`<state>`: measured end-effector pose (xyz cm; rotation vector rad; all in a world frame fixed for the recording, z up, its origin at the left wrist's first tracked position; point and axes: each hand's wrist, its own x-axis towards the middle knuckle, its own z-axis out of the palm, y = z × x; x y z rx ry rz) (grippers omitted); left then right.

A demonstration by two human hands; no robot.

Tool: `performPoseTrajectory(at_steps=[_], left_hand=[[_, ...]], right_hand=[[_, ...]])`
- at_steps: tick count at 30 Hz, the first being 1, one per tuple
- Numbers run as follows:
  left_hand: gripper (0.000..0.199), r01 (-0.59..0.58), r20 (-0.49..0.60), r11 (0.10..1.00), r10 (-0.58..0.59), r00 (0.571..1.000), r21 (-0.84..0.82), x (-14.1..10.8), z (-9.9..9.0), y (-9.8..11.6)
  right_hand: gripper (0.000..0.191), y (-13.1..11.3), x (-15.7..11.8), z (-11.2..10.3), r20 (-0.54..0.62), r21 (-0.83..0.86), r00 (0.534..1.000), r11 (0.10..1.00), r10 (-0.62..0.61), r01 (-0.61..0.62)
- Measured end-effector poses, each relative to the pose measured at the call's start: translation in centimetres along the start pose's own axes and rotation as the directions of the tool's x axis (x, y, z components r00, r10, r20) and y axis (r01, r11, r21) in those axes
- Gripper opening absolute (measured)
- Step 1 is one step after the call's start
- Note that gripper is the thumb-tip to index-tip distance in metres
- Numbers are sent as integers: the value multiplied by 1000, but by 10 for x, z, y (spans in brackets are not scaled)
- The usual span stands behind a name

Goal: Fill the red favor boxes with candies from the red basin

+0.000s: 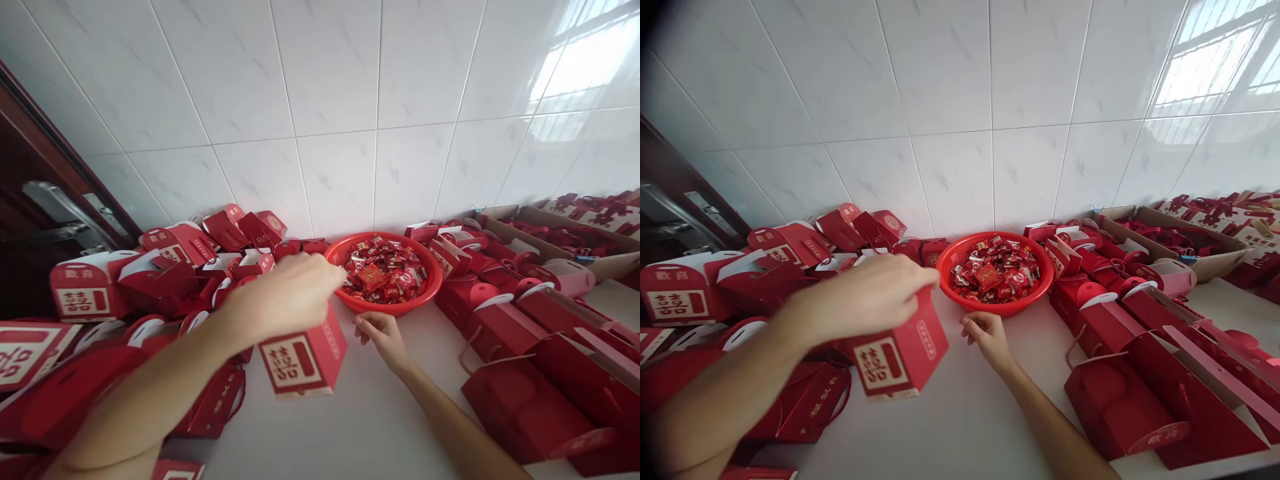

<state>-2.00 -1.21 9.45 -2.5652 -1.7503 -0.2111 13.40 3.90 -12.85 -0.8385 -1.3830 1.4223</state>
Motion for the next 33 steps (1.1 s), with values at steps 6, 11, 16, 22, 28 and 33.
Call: performPoseTrajectory(at_steps=[6,11,16,22,28,33], left_hand=[[21,46,289,994,-74,955,100,30,56,38],[18,142,295,990,-134,946,-7,30,81,31],[21,62,294,957,26,955,-285,18,79,6],[14,-16,202,954,79,976,-298,5,68,-31],[19,34,306,957,58,950,-287,-3,75,-60],[22,102,374,951,15,927,-291,6,77,-66]], right_hand=[[48,-12,-1,-11,96,-94,995,995,37,-28],[52,-28,-10,-7,32,-141,999,989,-40,44],[51,-36,-17,-4,-42,-131,991,984,-129,123],[43,-33,-23,3,-23,-351,976,916,-217,195],[33,-35,-27,5,11,-428,955,861,-298,274],[31,-34,-29,5,41,-462,903,793,-428,398]])
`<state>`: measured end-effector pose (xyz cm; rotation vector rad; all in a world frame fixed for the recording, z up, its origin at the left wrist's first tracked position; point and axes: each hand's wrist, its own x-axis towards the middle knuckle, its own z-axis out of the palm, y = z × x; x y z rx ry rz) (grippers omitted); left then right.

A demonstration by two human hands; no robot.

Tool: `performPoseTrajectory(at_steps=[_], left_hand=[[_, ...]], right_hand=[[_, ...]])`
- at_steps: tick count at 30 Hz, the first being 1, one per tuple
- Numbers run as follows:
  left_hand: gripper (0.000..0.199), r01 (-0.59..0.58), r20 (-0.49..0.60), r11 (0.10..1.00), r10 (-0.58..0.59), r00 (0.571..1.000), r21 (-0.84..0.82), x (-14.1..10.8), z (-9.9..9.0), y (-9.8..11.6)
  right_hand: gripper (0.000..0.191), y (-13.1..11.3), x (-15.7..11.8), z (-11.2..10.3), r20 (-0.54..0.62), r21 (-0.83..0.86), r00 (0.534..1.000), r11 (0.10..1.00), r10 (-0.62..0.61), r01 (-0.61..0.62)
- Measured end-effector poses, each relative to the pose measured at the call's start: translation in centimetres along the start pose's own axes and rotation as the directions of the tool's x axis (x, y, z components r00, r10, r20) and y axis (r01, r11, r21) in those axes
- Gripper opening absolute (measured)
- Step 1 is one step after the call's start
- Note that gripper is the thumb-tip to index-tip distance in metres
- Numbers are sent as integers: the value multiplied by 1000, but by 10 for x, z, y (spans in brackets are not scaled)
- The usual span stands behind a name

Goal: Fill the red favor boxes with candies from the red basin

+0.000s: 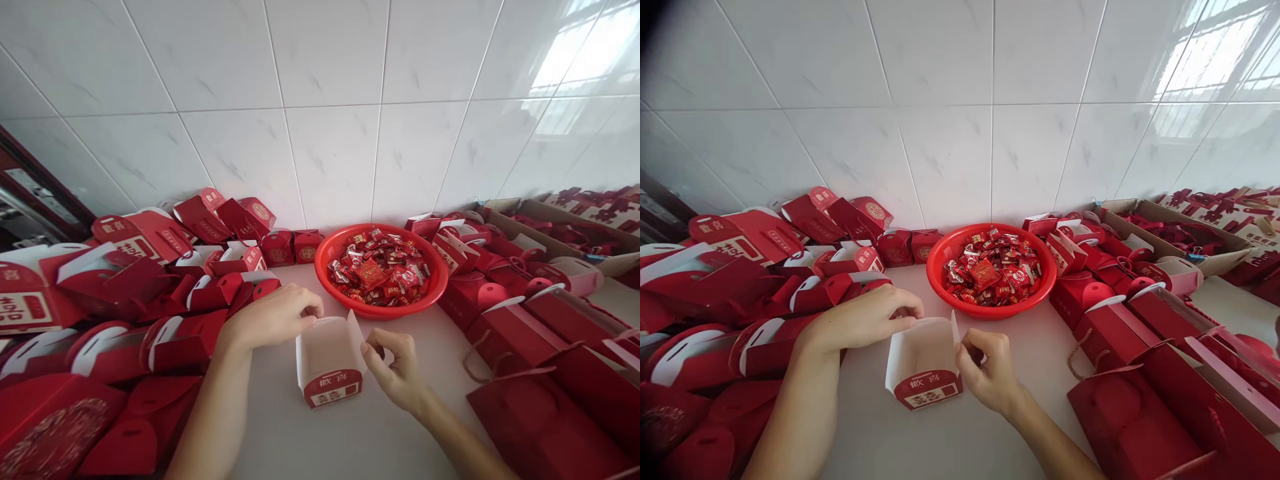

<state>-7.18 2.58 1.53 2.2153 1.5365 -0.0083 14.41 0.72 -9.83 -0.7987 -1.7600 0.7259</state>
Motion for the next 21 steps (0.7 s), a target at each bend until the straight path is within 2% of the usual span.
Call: performPoseTrajectory(at_steps=[6,11,16,21], left_hand=[[25,-37,-102,996,29,994,-85,20,2,-3],[24,-77,-45,989,71,996,-125,34,5,-16],[33,-125,-20,965,124,992,-231,29,-1,-21],[36,-209,-171,924,160,972,-320,36,-4,-27]], right_hand=[[29,4,-4,3,-61,-110,978,975,-201,194],[30,5,-4,4,-54,-118,966,963,-251,243],[34,6,-2,2,-36,-112,959,954,-282,277],[39,12,-1,0,-86,-152,951,947,-298,284]])
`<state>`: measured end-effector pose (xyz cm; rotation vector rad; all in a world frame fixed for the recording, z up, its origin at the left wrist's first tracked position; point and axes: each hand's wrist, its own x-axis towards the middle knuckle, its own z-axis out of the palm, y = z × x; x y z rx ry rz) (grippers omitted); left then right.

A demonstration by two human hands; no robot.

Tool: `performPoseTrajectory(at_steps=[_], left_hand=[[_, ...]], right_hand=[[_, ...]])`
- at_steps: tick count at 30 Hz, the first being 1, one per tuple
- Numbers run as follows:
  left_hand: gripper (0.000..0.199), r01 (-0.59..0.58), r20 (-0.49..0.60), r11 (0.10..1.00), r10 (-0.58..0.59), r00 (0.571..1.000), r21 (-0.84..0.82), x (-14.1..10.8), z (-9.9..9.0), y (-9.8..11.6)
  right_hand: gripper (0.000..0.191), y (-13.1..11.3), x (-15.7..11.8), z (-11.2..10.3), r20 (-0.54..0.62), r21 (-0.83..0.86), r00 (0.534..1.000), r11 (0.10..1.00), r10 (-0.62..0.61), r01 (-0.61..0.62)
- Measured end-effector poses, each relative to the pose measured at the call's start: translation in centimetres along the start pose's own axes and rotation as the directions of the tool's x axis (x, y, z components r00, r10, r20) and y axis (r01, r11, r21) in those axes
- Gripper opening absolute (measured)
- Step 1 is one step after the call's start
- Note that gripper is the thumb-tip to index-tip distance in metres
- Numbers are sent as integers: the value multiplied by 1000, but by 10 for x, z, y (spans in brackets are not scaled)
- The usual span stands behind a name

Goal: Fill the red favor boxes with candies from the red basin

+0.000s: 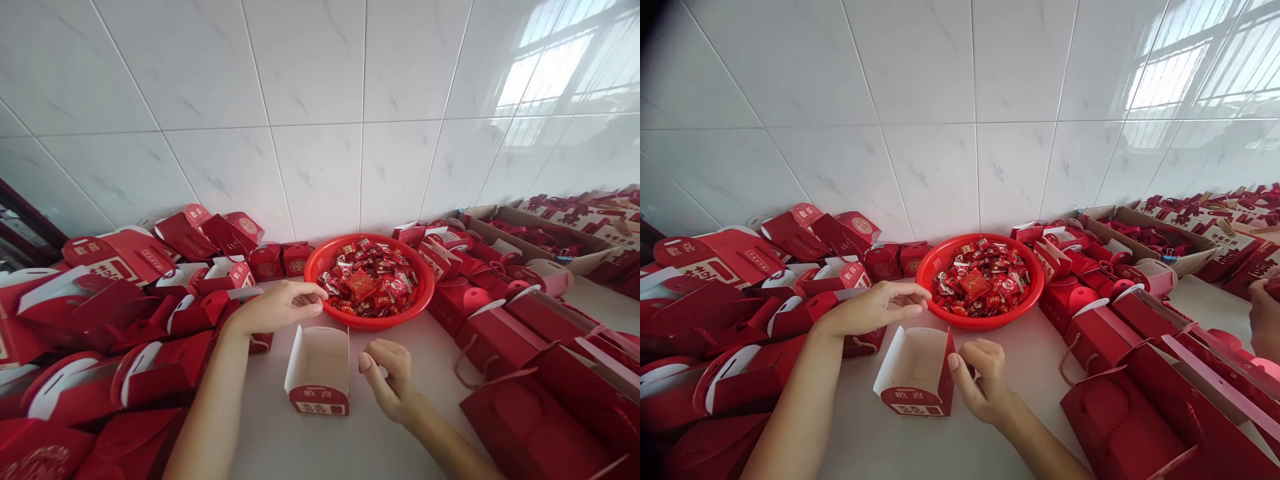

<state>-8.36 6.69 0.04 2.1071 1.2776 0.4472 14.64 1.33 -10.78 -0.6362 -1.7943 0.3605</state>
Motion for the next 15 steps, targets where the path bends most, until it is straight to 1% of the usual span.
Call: performPoseTrajectory(at_steps=[3,7,8,9,11,13,15], left_hand=[[33,-53,-72,998,54,996,13,25,-3,-7],[25,-101,-129,985,120,984,140,77,-4,-9],[26,-113,-105,978,133,986,173,91,-2,-8],[28,-130,-58,965,147,987,226,104,1,-8],[31,-155,-14,949,165,986,275,127,9,-6],[37,-191,45,930,187,981,314,147,21,-7],[44,-231,110,909,205,973,347,160,32,-9]], right_hand=[[37,5,2,0,-61,-30,998,1000,-6,4],[33,9,4,-2,-149,-69,989,998,-19,9],[31,10,5,-3,-160,-79,987,997,-22,9],[30,10,5,-3,-170,-89,985,996,-26,10],[26,12,5,-3,-184,-116,982,993,-35,14],[22,15,5,-3,-196,-143,980,990,-45,17],[17,17,5,-3,-208,-165,977,986,-55,20]])
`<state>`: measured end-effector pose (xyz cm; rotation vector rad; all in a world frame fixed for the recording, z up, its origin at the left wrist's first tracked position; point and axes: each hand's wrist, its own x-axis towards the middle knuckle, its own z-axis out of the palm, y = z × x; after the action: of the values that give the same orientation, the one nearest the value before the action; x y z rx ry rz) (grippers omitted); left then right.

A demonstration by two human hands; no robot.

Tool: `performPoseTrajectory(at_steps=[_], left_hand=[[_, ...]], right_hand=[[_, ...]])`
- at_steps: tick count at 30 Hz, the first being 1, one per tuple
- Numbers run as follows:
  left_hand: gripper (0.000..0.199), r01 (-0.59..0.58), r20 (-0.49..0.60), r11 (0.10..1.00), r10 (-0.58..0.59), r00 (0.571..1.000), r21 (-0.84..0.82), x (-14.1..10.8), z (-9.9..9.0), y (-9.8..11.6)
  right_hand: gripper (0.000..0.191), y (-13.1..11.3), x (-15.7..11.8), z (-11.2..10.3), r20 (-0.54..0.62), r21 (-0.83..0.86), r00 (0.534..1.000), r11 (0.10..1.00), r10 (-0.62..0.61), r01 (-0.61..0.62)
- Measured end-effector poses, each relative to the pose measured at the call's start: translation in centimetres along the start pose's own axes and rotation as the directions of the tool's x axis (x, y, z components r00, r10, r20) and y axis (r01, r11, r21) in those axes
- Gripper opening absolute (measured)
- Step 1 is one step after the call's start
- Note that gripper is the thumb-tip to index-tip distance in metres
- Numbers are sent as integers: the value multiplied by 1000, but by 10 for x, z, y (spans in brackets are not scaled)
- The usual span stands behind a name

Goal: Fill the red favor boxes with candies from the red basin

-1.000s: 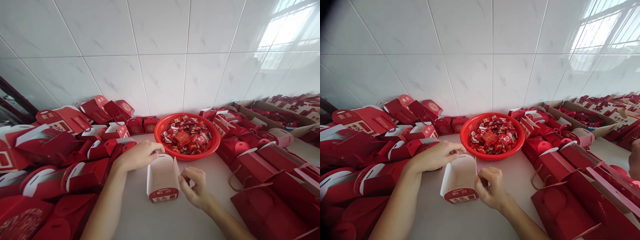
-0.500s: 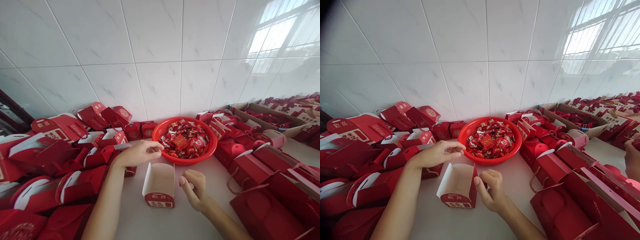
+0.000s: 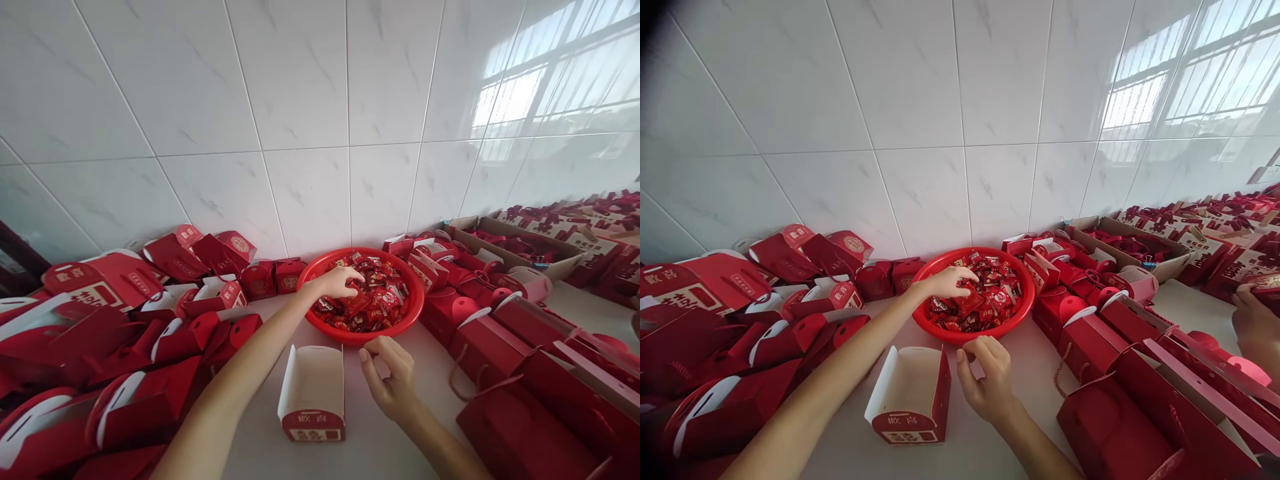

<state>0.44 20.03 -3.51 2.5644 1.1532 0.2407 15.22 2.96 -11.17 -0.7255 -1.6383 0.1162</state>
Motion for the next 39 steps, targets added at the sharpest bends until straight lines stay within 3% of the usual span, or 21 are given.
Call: performPoseTrajectory(at_steps=[3,7,14,22,29,34,36,39], left_hand=[[48,-21,63,999,18,998,45,9,15,-4],[37,31,72,996,-37,997,83,6,25,-10],[19,170,-3,982,-171,985,84,1,26,-10],[12,169,26,985,-168,985,-38,-4,25,-18],[21,140,-193,953,-196,961,-270,-14,23,-21],[38,38,-285,858,-211,935,-513,-19,19,-10],[42,-4,-311,816,-216,926,-578,-20,17,-4],[41,-54,-357,769,-232,905,-637,-21,15,3]], right_hand=[[14,2,2,0,-2,-31,1000,999,-21,21],[14,4,5,0,29,-63,1000,998,10,-8],[16,11,7,1,49,-26,996,997,74,-72],[15,21,8,4,-15,3,998,998,62,-62],[16,35,15,4,-43,48,992,992,118,-116],[12,33,17,3,-50,89,980,979,191,-186],[10,31,21,3,-98,125,957,957,274,-262],[12,34,38,4,-146,207,881,885,450,-418]])
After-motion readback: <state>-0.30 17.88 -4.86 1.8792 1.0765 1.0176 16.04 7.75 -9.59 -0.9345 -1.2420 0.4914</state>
